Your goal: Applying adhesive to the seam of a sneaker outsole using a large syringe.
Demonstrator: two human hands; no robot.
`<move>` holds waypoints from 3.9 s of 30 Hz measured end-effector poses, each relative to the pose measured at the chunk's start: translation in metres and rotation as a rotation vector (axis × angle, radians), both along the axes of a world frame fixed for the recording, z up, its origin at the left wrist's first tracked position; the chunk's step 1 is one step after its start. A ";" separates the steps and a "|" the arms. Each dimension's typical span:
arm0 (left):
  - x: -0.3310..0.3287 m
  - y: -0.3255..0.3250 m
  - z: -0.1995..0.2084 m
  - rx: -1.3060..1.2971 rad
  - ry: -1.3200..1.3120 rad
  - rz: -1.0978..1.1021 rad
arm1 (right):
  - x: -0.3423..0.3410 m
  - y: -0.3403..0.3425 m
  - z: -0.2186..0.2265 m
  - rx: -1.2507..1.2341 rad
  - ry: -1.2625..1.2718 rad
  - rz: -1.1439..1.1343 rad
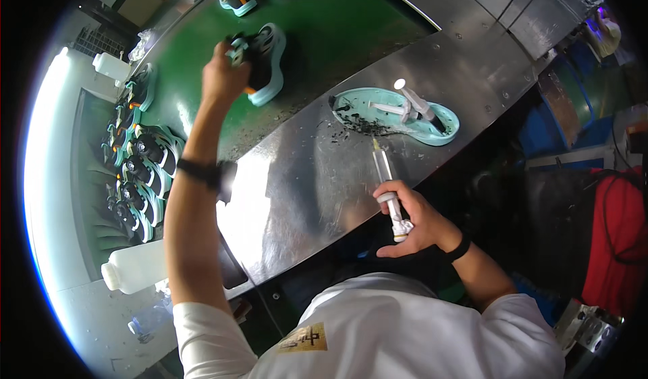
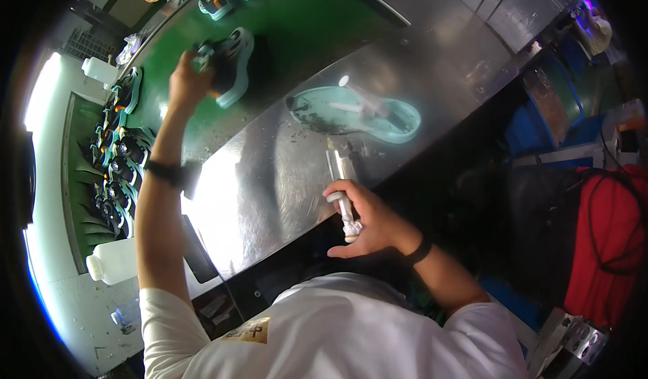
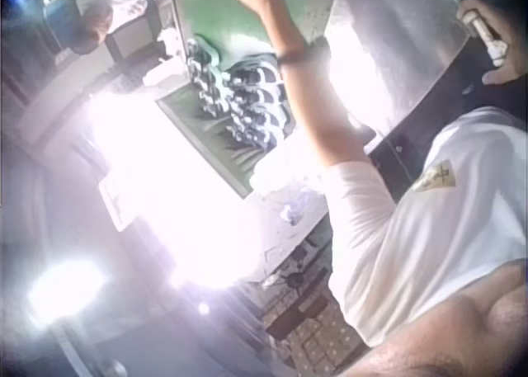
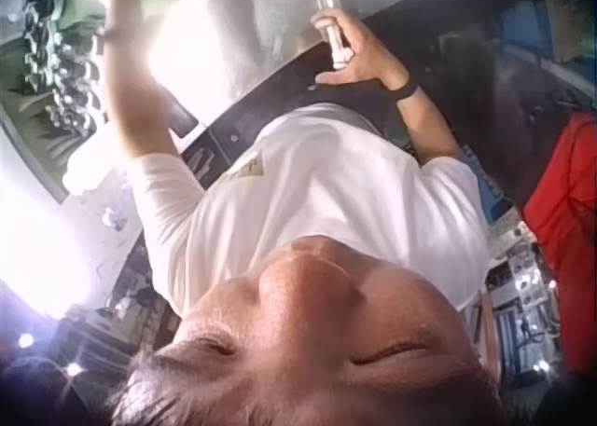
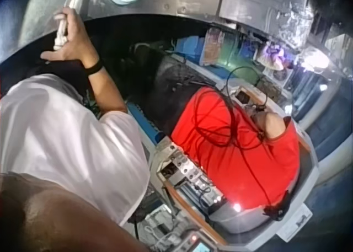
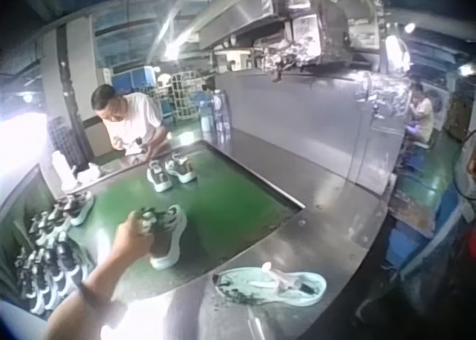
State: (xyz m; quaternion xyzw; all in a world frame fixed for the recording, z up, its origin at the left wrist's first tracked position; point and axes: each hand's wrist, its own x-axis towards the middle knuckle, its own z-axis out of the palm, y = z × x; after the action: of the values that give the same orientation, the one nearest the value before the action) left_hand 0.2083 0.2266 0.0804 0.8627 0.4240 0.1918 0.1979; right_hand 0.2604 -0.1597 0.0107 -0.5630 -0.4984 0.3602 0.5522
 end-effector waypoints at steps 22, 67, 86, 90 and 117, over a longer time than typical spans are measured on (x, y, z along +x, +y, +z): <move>-0.101 -0.028 -0.042 -0.533 -0.035 0.257 | 0.036 -0.034 -0.001 -0.159 0.250 -0.069; -0.090 -0.127 0.022 -0.321 -0.724 -0.870 | -0.019 0.024 0.082 0.136 0.617 0.373; -0.120 -0.122 0.002 -0.819 -0.919 -0.521 | -0.054 0.035 0.031 0.449 0.741 0.352; -0.121 -0.123 -0.002 -0.866 -0.922 -0.546 | -0.053 0.029 0.024 0.347 0.758 0.401; -0.126 -0.086 -0.022 -0.400 -0.643 -0.058 | -0.032 0.005 0.007 -0.006 1.012 0.521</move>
State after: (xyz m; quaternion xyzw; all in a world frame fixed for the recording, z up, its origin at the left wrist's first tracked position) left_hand 0.0819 0.1404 0.0586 0.7144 0.3447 0.3605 0.4908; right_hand 0.2283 -0.1547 0.0173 -0.1800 -0.2930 0.7110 0.6134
